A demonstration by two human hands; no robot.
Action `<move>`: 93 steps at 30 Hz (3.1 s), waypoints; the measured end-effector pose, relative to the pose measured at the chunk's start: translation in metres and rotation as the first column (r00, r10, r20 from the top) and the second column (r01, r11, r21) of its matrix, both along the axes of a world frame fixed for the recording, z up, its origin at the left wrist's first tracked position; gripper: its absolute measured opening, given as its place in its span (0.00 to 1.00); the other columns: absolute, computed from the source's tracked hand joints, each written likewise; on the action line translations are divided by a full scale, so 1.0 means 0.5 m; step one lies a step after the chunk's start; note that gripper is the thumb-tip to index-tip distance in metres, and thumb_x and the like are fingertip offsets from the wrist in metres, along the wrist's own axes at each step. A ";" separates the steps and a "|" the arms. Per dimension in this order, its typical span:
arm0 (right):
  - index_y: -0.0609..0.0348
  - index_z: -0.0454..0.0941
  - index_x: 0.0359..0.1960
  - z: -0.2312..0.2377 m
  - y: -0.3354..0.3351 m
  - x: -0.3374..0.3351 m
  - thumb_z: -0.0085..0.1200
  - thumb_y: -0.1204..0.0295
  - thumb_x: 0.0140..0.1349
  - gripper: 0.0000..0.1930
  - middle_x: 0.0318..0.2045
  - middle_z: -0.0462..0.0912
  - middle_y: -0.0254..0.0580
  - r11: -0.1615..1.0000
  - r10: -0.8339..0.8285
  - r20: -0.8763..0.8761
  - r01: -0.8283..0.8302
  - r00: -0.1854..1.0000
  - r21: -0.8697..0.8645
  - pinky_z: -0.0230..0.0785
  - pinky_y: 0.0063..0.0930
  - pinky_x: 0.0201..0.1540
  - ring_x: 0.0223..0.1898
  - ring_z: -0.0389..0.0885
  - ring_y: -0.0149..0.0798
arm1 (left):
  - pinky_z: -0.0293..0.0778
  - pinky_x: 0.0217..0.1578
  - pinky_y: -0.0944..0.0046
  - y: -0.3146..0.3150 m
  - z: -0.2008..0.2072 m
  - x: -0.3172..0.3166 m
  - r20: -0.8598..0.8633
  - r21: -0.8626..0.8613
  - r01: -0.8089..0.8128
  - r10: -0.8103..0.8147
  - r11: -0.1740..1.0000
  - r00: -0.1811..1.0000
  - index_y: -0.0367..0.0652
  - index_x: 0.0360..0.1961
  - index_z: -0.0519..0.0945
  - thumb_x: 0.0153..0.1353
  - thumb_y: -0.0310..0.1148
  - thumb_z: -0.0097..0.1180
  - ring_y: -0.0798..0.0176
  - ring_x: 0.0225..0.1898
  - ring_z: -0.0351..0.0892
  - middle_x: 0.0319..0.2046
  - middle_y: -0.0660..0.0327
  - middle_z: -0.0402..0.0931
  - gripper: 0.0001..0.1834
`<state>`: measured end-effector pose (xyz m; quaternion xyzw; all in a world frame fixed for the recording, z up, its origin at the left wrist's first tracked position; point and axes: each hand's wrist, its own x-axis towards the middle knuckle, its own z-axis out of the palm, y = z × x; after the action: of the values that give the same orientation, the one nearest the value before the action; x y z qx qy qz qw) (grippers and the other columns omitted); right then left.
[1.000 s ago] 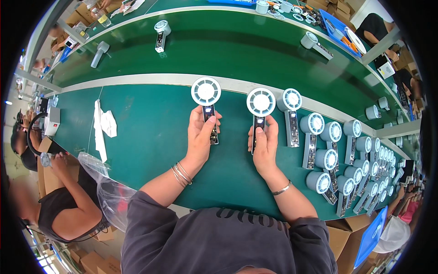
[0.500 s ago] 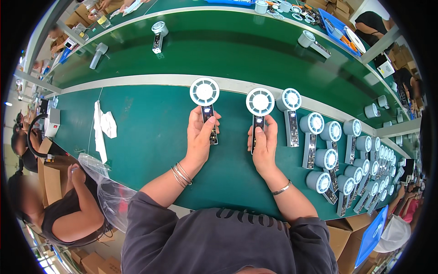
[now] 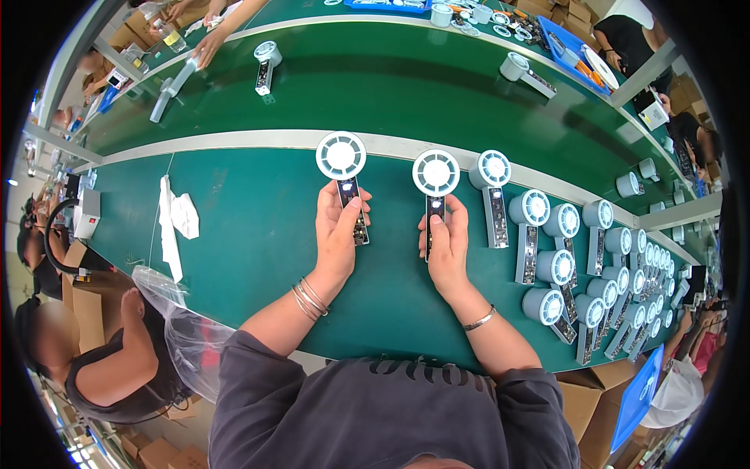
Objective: The person assembles small handheld electronic devices on a green workbench. They pick up circuit boards and white plastic housings, attach the housings to the boards, and place the completed units in a row. The person occasionally picks up two units to compare them side-by-side before continuing the assembly.
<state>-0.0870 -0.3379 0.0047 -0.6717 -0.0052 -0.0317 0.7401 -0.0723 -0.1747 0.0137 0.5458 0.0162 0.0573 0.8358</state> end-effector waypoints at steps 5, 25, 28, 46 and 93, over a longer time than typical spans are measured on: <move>0.63 0.54 0.55 0.005 0.002 -0.001 0.37 0.68 0.66 0.19 0.29 0.71 0.38 1.000 0.012 -0.019 -0.013 1.000 -0.009 0.60 0.15 0.17 0.20 0.67 0.24 | 0.68 0.33 0.74 0.002 -0.001 0.000 0.011 0.001 -0.012 0.012 1.000 1.000 0.38 0.53 0.60 0.61 0.29 0.46 0.74 0.34 0.68 0.37 0.60 0.70 0.19; 0.69 0.69 0.45 0.052 0.059 0.066 0.52 0.66 0.56 0.20 0.41 0.73 0.58 0.504 0.058 0.313 0.243 0.948 -0.829 0.66 0.40 0.44 0.42 0.73 0.52 | 0.65 0.49 0.64 0.021 0.067 -0.008 0.191 0.003 -0.102 0.099 0.995 0.977 0.37 0.51 0.61 0.62 0.33 0.50 0.66 0.45 0.71 0.45 0.53 0.73 0.20; 0.70 0.65 0.51 0.121 0.028 0.026 0.49 0.65 0.60 0.22 0.44 0.72 0.56 0.851 0.157 0.307 0.029 0.939 -0.524 0.66 0.38 0.45 0.44 0.72 0.50 | 0.69 0.45 0.66 -0.012 0.097 -0.044 0.145 0.010 -0.055 0.053 0.998 0.988 0.39 0.51 0.61 0.60 0.30 0.51 0.67 0.41 0.73 0.45 0.52 0.73 0.19; 0.69 0.68 0.46 0.198 -0.193 -0.316 0.52 0.77 0.51 0.19 0.22 0.73 0.43 0.666 0.105 -0.054 -0.110 0.993 -0.738 0.65 0.30 0.25 0.22 0.72 0.37 | 0.57 0.58 0.53 -0.022 0.027 0.102 0.375 0.746 -0.250 -0.079 0.617 0.923 0.38 0.57 0.63 0.44 0.42 0.67 0.45 0.59 0.57 0.54 0.47 0.63 0.41; 0.66 0.67 0.41 0.147 -0.097 -0.217 0.53 0.75 0.56 0.13 0.21 0.71 0.33 0.940 0.107 -0.306 -0.196 0.946 -0.278 0.59 0.18 0.16 0.16 0.67 0.23 | 0.68 0.49 0.63 0.115 -0.026 0.072 0.103 0.685 0.111 -0.247 0.720 0.964 0.40 0.57 0.62 0.44 0.31 0.65 0.57 0.48 0.73 0.46 0.53 0.72 0.37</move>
<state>-0.1957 -0.3862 0.0784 -0.7727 0.0446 0.1246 0.6209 -0.0361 -0.1172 0.0007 0.8020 -0.1370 0.0290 0.5807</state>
